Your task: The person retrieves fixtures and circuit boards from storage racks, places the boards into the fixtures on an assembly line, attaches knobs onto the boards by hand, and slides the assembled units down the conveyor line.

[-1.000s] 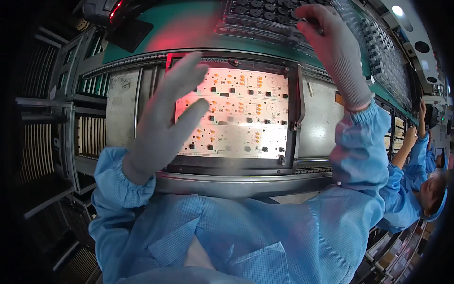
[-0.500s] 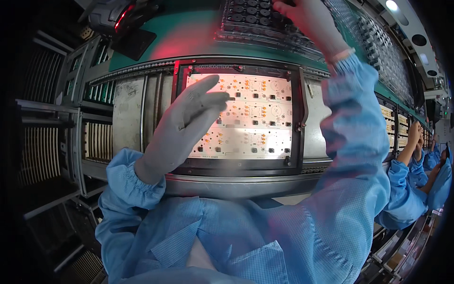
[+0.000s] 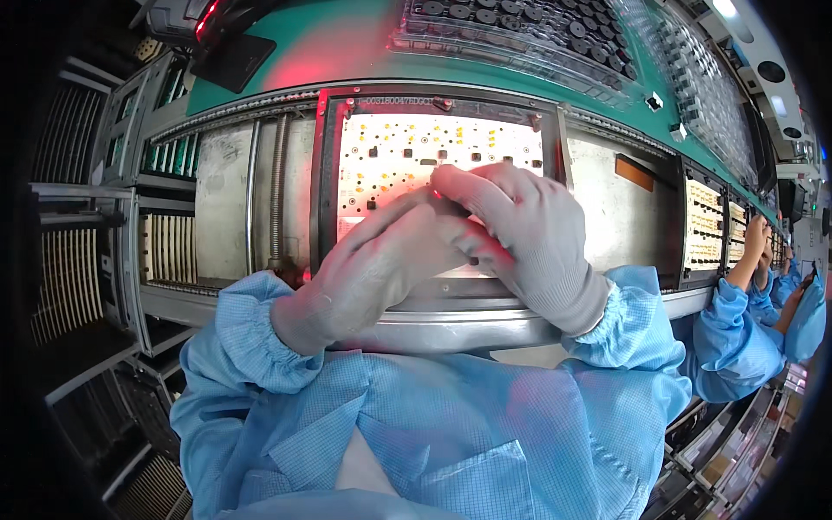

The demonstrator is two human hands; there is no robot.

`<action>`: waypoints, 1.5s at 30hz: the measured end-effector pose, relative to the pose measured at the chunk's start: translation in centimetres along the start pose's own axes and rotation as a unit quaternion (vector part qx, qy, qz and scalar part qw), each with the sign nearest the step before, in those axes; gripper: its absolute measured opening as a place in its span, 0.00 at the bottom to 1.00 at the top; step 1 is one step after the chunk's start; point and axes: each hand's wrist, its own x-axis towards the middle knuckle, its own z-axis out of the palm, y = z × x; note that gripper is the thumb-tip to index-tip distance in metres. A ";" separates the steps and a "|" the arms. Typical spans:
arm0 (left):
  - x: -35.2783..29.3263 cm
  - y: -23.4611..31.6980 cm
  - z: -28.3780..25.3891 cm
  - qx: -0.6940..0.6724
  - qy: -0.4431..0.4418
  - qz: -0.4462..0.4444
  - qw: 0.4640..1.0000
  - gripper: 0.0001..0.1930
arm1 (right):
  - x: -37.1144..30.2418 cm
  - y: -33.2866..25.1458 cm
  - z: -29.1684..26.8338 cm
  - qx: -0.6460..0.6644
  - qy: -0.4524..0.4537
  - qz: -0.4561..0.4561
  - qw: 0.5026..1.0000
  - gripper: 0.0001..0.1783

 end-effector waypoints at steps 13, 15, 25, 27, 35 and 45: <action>0.3 4.1 -5.4 0.655 0.092 0.344 0.666 0.28 | 0.8 7.1 -2.2 0.141 0.022 0.179 0.973 0.17; 0.1 5.9 -8.1 0.725 0.132 0.343 0.583 0.28 | 1.7 7.9 -2.5 0.051 -0.052 0.225 0.972 0.17; 0.0 5.6 -10.5 0.759 0.198 0.313 0.536 0.31 | 3.3 8.8 -2.6 -0.066 -0.094 0.109 0.987 0.17; 0.1 5.5 -10.4 0.760 0.197 0.305 0.539 0.31 | 3.1 8.8 -2.9 -0.076 -0.106 0.118 0.984 0.18; -0.1 5.4 -10.5 0.771 0.186 0.303 0.529 0.31 | 3.0 7.8 -3.0 -0.075 -0.104 0.180 0.975 0.17; 0.0 5.3 -10.4 0.766 0.173 0.303 0.540 0.31 | 3.7 7.3 -3.4 -0.172 -0.133 0.199 0.956 0.18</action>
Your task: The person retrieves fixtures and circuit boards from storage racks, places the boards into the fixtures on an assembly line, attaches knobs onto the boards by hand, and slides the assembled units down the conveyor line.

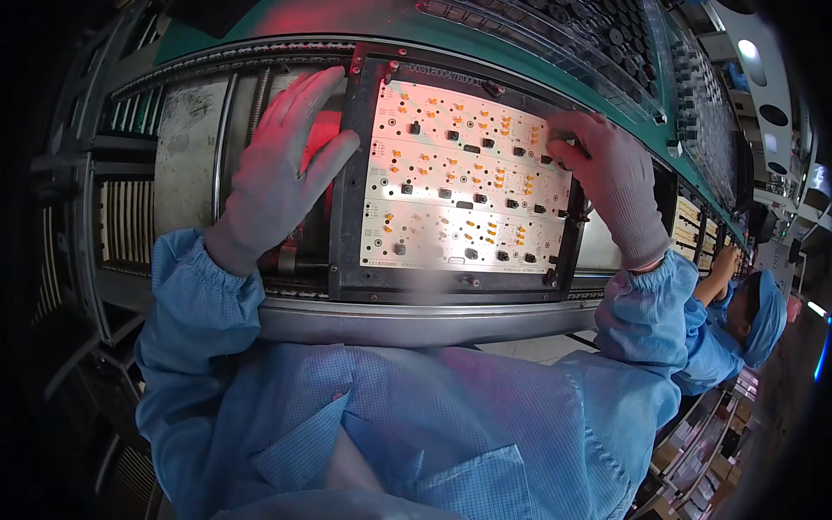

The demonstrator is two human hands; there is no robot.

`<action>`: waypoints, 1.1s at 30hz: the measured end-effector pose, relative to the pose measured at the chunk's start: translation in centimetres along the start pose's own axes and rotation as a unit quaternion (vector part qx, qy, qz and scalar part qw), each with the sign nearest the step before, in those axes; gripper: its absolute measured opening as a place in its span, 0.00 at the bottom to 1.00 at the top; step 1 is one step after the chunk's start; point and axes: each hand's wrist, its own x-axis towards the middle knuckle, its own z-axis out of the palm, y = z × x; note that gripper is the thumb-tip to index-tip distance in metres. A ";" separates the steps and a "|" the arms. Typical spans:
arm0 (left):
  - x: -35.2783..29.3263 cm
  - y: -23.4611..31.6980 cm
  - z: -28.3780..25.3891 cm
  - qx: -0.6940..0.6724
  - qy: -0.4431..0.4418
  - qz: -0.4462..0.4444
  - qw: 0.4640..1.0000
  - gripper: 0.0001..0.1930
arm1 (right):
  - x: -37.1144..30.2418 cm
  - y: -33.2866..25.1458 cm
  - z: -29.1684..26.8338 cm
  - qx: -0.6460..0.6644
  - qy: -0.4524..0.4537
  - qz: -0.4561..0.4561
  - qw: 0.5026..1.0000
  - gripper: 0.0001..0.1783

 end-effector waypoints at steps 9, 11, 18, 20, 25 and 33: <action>-0.2 0.0 0.0 0.019 -0.006 0.002 1.000 0.32 | -0.5 -0.1 0.7 -0.061 0.052 -0.001 0.997 0.17; -0.5 0.0 0.0 0.025 0.003 0.008 1.000 0.31 | -0.8 -0.5 0.0 -0.044 0.074 0.006 0.996 0.17; -0.2 0.2 0.1 0.003 -0.023 -0.006 1.000 0.32 | 6.6 5.2 -4.1 0.053 0.292 -0.034 0.954 0.20; 0.0 0.1 0.2 -0.002 -0.028 -0.012 1.000 0.32 | 8.5 6.5 -4.5 0.040 0.251 -0.041 0.966 0.20; -0.2 -0.2 -0.1 -0.003 -0.046 -0.036 0.998 0.30 | 11.7 6.7 -5.0 -0.111 0.162 0.013 0.980 0.23; -0.1 -0.6 0.1 -0.020 -0.048 -0.032 0.998 0.30 | 8.3 6.8 -5.7 0.205 0.124 -0.074 0.968 0.22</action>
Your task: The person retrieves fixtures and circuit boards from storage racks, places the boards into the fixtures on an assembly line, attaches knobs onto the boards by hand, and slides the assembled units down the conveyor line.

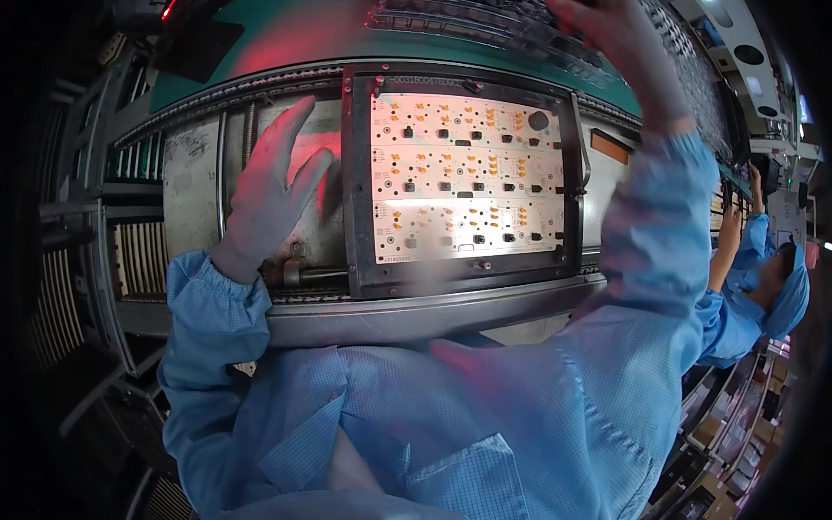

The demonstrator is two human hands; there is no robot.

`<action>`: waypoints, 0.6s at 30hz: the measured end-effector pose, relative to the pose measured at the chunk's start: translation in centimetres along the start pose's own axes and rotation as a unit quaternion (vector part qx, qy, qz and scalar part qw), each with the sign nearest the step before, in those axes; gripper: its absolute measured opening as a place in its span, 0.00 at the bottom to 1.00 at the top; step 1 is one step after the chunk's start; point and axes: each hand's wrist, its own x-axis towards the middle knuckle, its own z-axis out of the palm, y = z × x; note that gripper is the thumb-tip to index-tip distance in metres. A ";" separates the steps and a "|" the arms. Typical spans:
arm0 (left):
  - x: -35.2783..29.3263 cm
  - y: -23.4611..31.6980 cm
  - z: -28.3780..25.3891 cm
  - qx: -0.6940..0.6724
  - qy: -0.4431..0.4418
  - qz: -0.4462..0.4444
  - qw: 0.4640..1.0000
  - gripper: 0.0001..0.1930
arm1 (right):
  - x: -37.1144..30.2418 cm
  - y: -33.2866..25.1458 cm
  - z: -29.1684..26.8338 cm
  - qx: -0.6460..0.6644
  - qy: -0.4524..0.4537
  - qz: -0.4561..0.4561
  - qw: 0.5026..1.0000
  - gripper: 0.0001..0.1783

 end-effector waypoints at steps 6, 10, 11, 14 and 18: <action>-0.2 0.2 0.0 -0.015 0.012 0.002 1.000 0.30 | -13.3 -2.4 3.4 0.263 -0.117 0.167 0.943 0.11; -0.3 0.4 0.0 -0.011 -0.003 -0.013 1.000 0.30 | -16.0 -1.5 5.6 0.141 -0.068 0.131 0.979 0.11; -0.3 0.1 0.1 -0.010 -0.005 -0.014 1.000 0.30 | -16.0 -2.1 5.9 0.030 -0.038 0.074 0.996 0.12; -0.4 -0.8 0.2 0.002 0.011 -0.017 1.000 0.30 | -16.3 -4.0 6.3 0.042 0.008 0.205 0.978 0.14; -0.4 -1.1 0.4 -0.009 0.014 -0.038 0.999 0.29 | -16.9 -2.0 6.0 0.000 -0.022 0.033 0.999 0.15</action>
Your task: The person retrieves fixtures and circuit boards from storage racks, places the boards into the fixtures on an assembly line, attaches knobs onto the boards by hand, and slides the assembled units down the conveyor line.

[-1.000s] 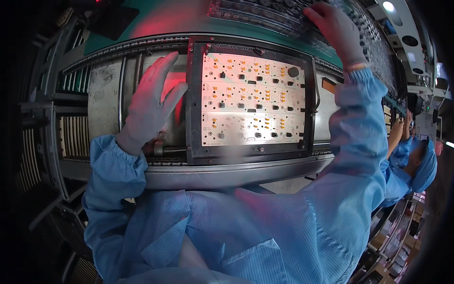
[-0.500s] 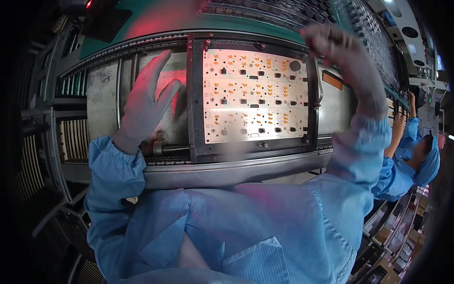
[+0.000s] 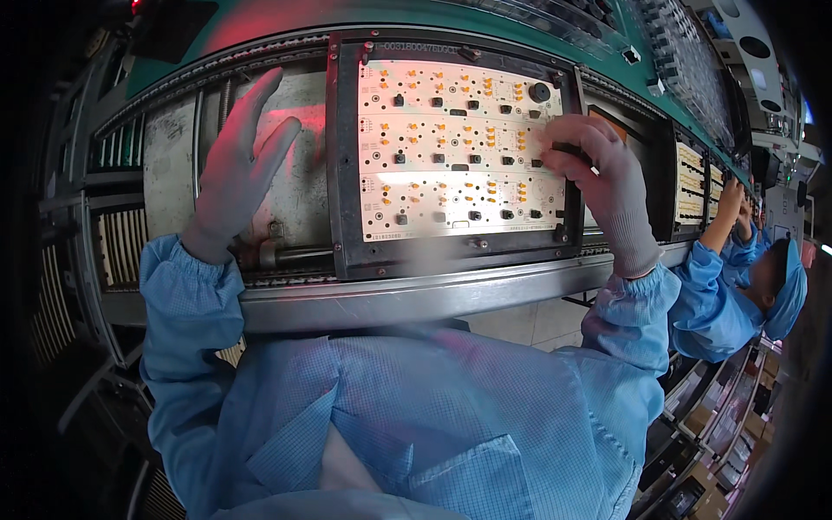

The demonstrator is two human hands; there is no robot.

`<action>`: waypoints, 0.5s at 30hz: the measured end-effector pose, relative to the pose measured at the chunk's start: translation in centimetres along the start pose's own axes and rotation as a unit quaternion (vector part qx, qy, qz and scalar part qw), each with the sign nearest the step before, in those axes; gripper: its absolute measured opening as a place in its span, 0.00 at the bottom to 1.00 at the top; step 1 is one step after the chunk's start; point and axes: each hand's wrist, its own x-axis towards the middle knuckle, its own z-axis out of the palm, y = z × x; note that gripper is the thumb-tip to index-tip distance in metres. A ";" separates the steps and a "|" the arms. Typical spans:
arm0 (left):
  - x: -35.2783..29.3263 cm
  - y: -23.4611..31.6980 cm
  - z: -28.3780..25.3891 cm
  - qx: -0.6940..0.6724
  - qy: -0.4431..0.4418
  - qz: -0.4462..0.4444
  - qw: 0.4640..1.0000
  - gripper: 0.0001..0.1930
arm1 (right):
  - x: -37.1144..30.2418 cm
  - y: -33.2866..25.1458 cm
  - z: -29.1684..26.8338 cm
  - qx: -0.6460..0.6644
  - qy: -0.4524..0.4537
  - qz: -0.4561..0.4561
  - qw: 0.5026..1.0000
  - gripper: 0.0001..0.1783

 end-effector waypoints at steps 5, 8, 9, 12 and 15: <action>-0.1 0.0 -0.1 0.002 0.003 -0.003 1.000 0.29 | 0.6 0.2 0.2 -0.013 -0.032 0.040 0.999 0.16; -0.1 0.1 -0.3 -0.003 0.005 0.002 1.000 0.30 | 0.8 -0.6 0.3 -0.016 -0.025 0.093 0.995 0.17; -0.1 0.2 -0.4 -0.007 0.001 0.000 1.000 0.30 | 0.7 -0.5 0.3 -0.017 -0.027 0.094 0.995 0.17; -0.1 0.2 -0.3 -0.018 0.000 0.005 1.000 0.29 | 0.5 0.1 0.2 -0.006 -0.033 0.098 0.995 0.17; -0.1 0.3 -0.4 -0.024 0.002 0.016 1.000 0.29 | 0.4 0.2 0.1 -0.022 -0.026 0.092 0.995 0.18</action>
